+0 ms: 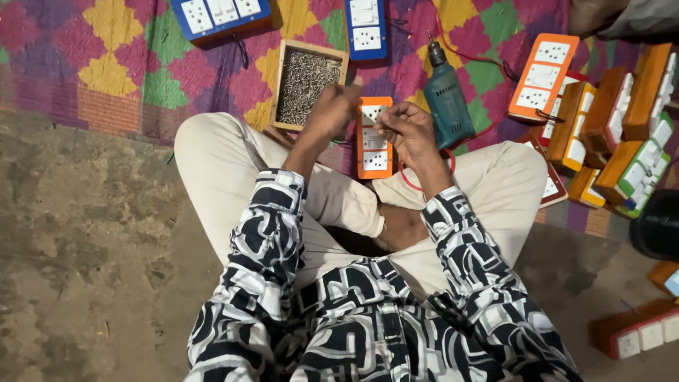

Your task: The person sits on a mat and assembles multiple wooden electrical socket boxes. They insert screws into the sockets by hand and then use a corded drill to tighten them. The person handles several blue and orange socket boxes, placing them on the mat as they work.

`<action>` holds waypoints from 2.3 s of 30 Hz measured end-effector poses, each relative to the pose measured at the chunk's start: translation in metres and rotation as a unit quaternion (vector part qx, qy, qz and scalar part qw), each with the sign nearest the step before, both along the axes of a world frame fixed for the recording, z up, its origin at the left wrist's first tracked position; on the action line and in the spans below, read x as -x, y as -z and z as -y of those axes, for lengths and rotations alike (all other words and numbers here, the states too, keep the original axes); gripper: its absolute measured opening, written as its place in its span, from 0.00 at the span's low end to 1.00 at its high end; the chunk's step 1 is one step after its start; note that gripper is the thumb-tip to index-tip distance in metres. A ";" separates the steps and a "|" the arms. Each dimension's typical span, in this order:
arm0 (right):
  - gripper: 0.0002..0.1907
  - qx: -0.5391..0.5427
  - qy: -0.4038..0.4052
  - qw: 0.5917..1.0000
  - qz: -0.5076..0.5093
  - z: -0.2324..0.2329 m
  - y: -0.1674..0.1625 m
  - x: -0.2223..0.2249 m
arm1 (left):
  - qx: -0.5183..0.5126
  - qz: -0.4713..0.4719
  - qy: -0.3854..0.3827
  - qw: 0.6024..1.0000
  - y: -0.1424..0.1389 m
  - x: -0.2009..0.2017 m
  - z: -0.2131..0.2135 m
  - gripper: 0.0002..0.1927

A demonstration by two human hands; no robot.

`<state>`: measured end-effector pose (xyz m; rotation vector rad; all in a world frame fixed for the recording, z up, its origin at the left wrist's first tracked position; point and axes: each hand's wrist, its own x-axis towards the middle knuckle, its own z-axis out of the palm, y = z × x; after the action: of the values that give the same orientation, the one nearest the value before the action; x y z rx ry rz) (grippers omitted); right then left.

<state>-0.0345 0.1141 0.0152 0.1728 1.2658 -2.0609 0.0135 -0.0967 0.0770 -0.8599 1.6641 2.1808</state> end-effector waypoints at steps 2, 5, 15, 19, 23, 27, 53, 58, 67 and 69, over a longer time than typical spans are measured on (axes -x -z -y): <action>0.08 -0.065 0.004 0.998 -0.009 0.001 -0.004 -0.001 | 0.001 0.011 -0.057 0.998 0.002 0.001 0.006 0.20; 0.08 -0.181 -0.059 0.974 -0.121 0.004 -0.007 -0.006 | -0.017 0.008 -0.116 0.993 0.006 0.003 0.013 0.18; 0.09 -0.213 -0.135 0.948 -0.194 0.024 -0.005 -0.006 | -0.031 -0.042 -0.154 0.987 0.018 0.005 0.012 0.18; 0.07 -0.311 -0.166 0.894 -0.276 0.031 -0.006 0.000 | -0.018 -0.046 -0.158 0.986 0.037 0.010 0.009 0.19; 0.05 -0.333 -0.161 0.828 -0.421 0.042 -0.008 0.002 | 0.330 -0.029 -0.026 0.943 0.058 0.006 0.010 0.18; 0.07 -0.362 -0.163 0.799 -0.452 0.049 -0.011 -0.002 | 0.410 0.019 0.194 0.891 0.069 -0.011 0.004 0.18; 0.10 -0.476 -0.138 0.749 -0.439 0.064 0.001 0.005 | 0.343 0.103 0.327 0.874 0.059 -0.031 -0.031 0.18; 0.10 -0.564 -0.149 0.693 -0.424 0.071 -0.007 0.001 | 0.350 0.143 0.320 0.869 0.051 -0.034 -0.038 0.20; 0.30 -0.521 -0.167 0.728 -0.412 0.055 -0.006 0.011 | 0.352 0.135 0.330 0.865 0.056 -0.034 -0.042 0.20; 0.27 -0.478 -0.170 0.770 -0.388 0.050 0.000 0.013 | 0.341 0.134 0.322 0.873 0.058 -0.034 -0.041 0.19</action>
<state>-0.0470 0.0641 0.0154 -0.4875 2.5477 -0.9736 0.0477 -0.0556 0.0190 -0.5754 2.1781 0.9874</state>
